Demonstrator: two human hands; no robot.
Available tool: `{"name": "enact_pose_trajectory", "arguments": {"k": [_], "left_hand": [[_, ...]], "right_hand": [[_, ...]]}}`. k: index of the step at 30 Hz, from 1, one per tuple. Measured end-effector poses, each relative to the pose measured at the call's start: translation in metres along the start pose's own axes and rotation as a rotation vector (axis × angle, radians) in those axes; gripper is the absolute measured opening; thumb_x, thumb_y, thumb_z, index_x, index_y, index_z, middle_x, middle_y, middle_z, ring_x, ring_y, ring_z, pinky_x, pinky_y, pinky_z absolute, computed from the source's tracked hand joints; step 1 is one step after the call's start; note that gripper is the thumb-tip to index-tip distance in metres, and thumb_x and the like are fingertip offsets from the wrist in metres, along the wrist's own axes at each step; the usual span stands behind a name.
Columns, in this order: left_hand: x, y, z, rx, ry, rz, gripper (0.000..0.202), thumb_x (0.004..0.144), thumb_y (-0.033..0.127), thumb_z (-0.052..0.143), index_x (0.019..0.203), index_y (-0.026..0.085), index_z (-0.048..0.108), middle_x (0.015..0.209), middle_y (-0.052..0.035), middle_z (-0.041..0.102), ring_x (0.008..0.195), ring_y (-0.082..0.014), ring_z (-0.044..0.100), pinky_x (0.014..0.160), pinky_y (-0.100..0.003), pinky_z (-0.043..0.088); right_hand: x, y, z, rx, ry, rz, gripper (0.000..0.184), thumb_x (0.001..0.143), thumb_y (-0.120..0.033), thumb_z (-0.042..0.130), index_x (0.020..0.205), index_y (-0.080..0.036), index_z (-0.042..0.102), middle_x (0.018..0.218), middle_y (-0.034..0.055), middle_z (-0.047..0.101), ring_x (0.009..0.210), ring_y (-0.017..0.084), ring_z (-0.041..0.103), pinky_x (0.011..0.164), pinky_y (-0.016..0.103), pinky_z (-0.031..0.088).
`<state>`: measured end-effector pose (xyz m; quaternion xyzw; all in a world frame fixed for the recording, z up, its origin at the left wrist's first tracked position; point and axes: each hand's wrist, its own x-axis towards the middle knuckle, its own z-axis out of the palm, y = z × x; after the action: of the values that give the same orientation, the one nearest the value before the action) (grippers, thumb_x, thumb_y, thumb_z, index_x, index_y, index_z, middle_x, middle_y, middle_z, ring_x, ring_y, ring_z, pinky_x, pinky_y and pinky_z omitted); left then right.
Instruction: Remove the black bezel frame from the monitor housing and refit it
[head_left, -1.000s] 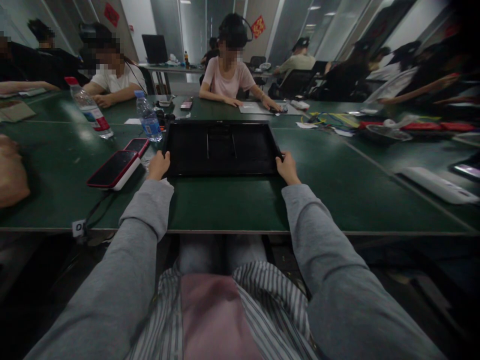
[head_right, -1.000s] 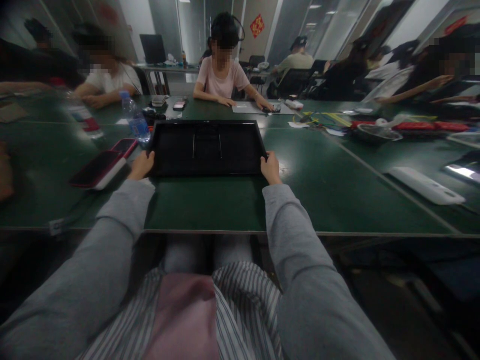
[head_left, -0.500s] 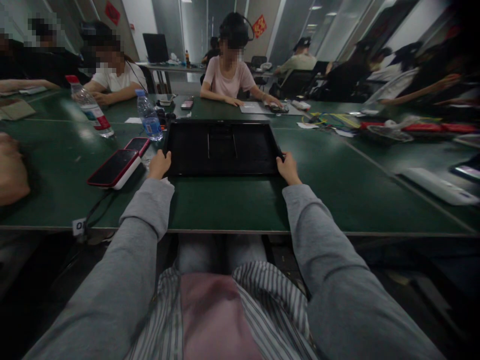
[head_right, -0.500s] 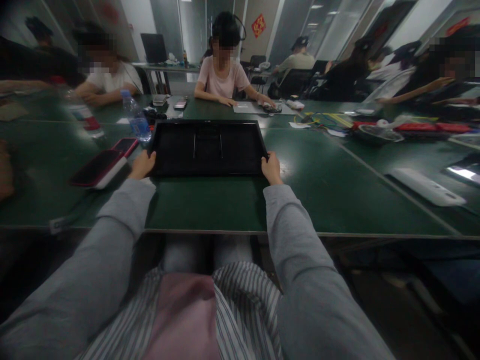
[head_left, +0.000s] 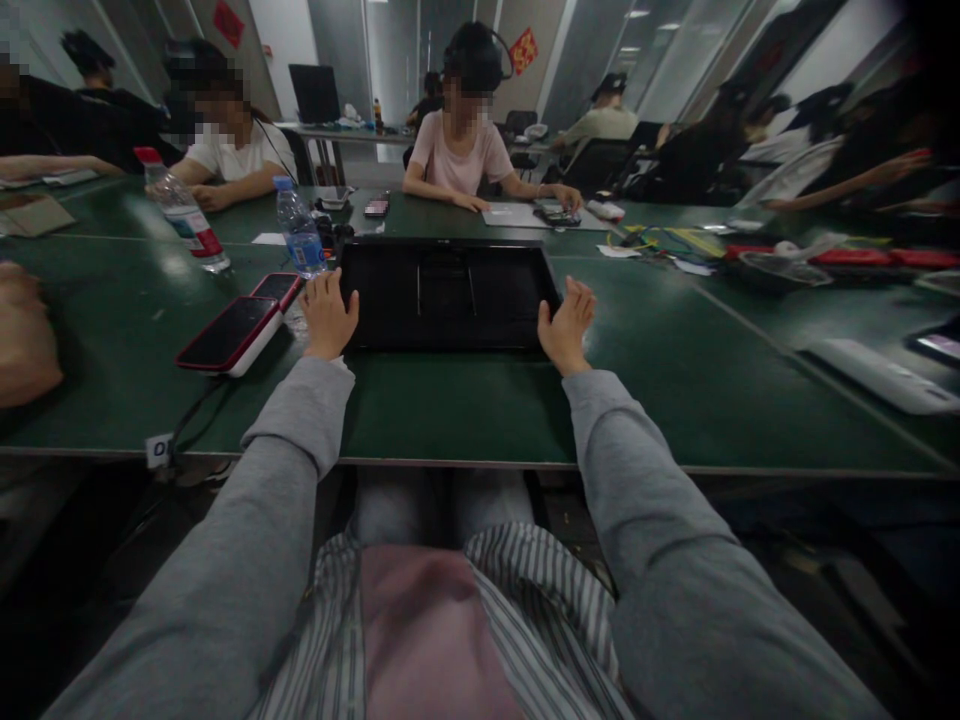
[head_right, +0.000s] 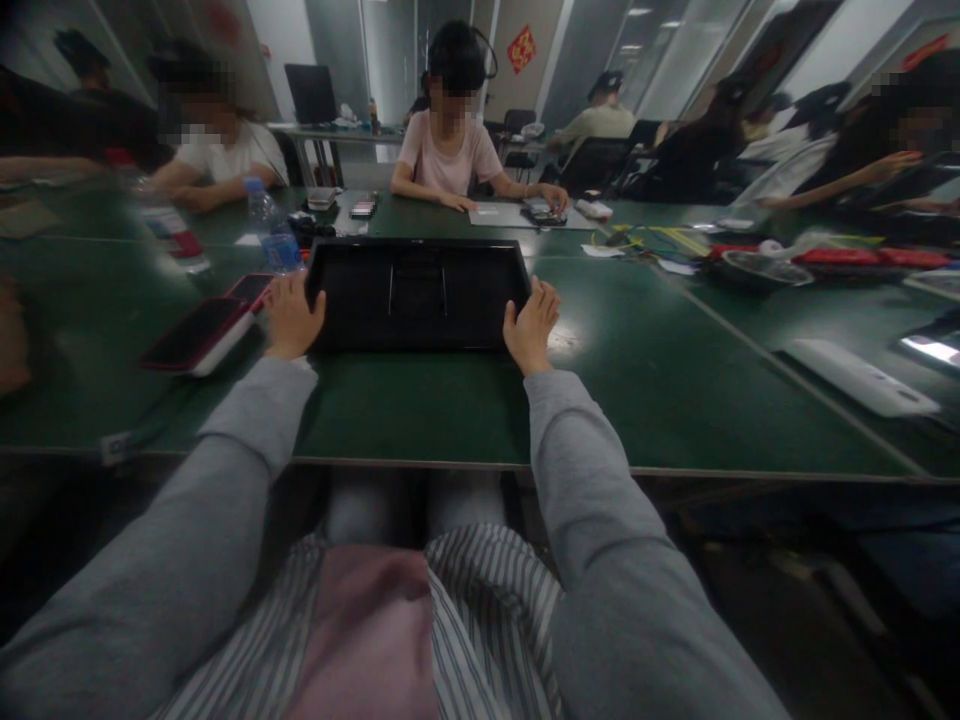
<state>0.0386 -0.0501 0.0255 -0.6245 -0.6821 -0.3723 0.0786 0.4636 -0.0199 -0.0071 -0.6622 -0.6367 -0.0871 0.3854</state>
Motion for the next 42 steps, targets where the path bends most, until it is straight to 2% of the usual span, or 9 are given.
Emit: {"name": "enact_pose_trajectory", "arguments": {"k": [4, 7, 12, 22, 33, 38, 42], "left_hand": [[-0.005, 0.004, 0.009, 0.009, -0.131, 0.175, 0.057, 0.103, 0.042, 0.050, 0.155, 0.021, 0.054, 0.158, -0.0171, 0.055, 0.150, -0.0386, 0.042, 0.125, -0.058, 0.030], [-0.006, -0.001, 0.017, 0.048, -0.181, 0.227, 0.053, 0.104, 0.040, 0.048, 0.153, 0.021, 0.058, 0.156, -0.0166, 0.057, 0.149, -0.0381, 0.043, 0.124, -0.058, 0.030], [-0.004, -0.007, 0.023, 0.114, -0.205, 0.216, 0.050, 0.103, 0.040, 0.051, 0.148, 0.021, 0.063, 0.153, -0.0170, 0.059, 0.147, -0.0395, 0.043, 0.123, -0.060, 0.031], [-0.002, -0.006, 0.022, 0.108, -0.218, 0.174, 0.046, 0.102, 0.036, 0.051, 0.142, 0.020, 0.067, 0.147, -0.0174, 0.062, 0.145, -0.0388, 0.045, 0.122, -0.060, 0.032], [-0.003, -0.005, 0.019, -0.012, -0.193, 0.115, 0.042, 0.099, 0.034, 0.053, 0.135, 0.021, 0.071, 0.143, -0.0173, 0.065, 0.140, -0.0391, 0.051, 0.123, -0.059, 0.030], [-0.004, 0.000, 0.014, -0.038, -0.179, 0.105, 0.039, 0.098, 0.033, 0.053, 0.130, 0.022, 0.073, 0.140, -0.0165, 0.068, 0.137, -0.0382, 0.053, 0.122, -0.059, 0.031], [-0.004, 0.006, 0.007, -0.078, -0.168, 0.099, 0.038, 0.100, 0.029, 0.047, 0.125, 0.022, 0.075, 0.136, -0.0149, 0.071, 0.133, -0.0352, 0.057, 0.119, -0.056, 0.037]], "right_hand": [[-0.007, -0.007, 0.006, -0.050, -0.138, -0.094, 0.069, 0.104, -0.045, 0.040, 0.166, -0.015, 0.030, 0.166, 0.0235, 0.034, 0.156, 0.040, 0.029, 0.124, 0.069, 0.030], [-0.007, -0.004, 0.010, -0.096, -0.186, -0.118, 0.068, 0.105, -0.044, 0.039, 0.166, -0.016, 0.031, 0.168, 0.0219, 0.034, 0.158, 0.039, 0.029, 0.126, 0.067, 0.029], [-0.006, 0.000, 0.014, -0.091, -0.211, -0.119, 0.069, 0.103, -0.039, 0.043, 0.166, -0.016, 0.032, 0.167, 0.0216, 0.035, 0.158, 0.039, 0.030, 0.126, 0.067, 0.029], [-0.004, 0.000, 0.014, -0.098, -0.230, -0.101, 0.068, 0.101, -0.037, 0.046, 0.164, -0.015, 0.035, 0.164, 0.0214, 0.039, 0.158, 0.037, 0.031, 0.127, 0.064, 0.030], [-0.003, -0.004, 0.014, -0.073, -0.195, -0.040, 0.066, 0.097, -0.032, 0.047, 0.159, -0.012, 0.041, 0.163, 0.0234, 0.042, 0.156, 0.038, 0.033, 0.126, 0.066, 0.031], [-0.005, -0.007, 0.011, -0.062, -0.172, -0.025, 0.063, 0.098, -0.036, 0.047, 0.157, -0.013, 0.043, 0.160, 0.0239, 0.043, 0.154, 0.039, 0.036, 0.124, 0.067, 0.033], [-0.006, -0.008, 0.010, -0.043, -0.146, -0.019, 0.062, 0.098, -0.036, 0.049, 0.155, -0.013, 0.043, 0.158, 0.0252, 0.044, 0.152, 0.039, 0.037, 0.122, 0.068, 0.034]]}}
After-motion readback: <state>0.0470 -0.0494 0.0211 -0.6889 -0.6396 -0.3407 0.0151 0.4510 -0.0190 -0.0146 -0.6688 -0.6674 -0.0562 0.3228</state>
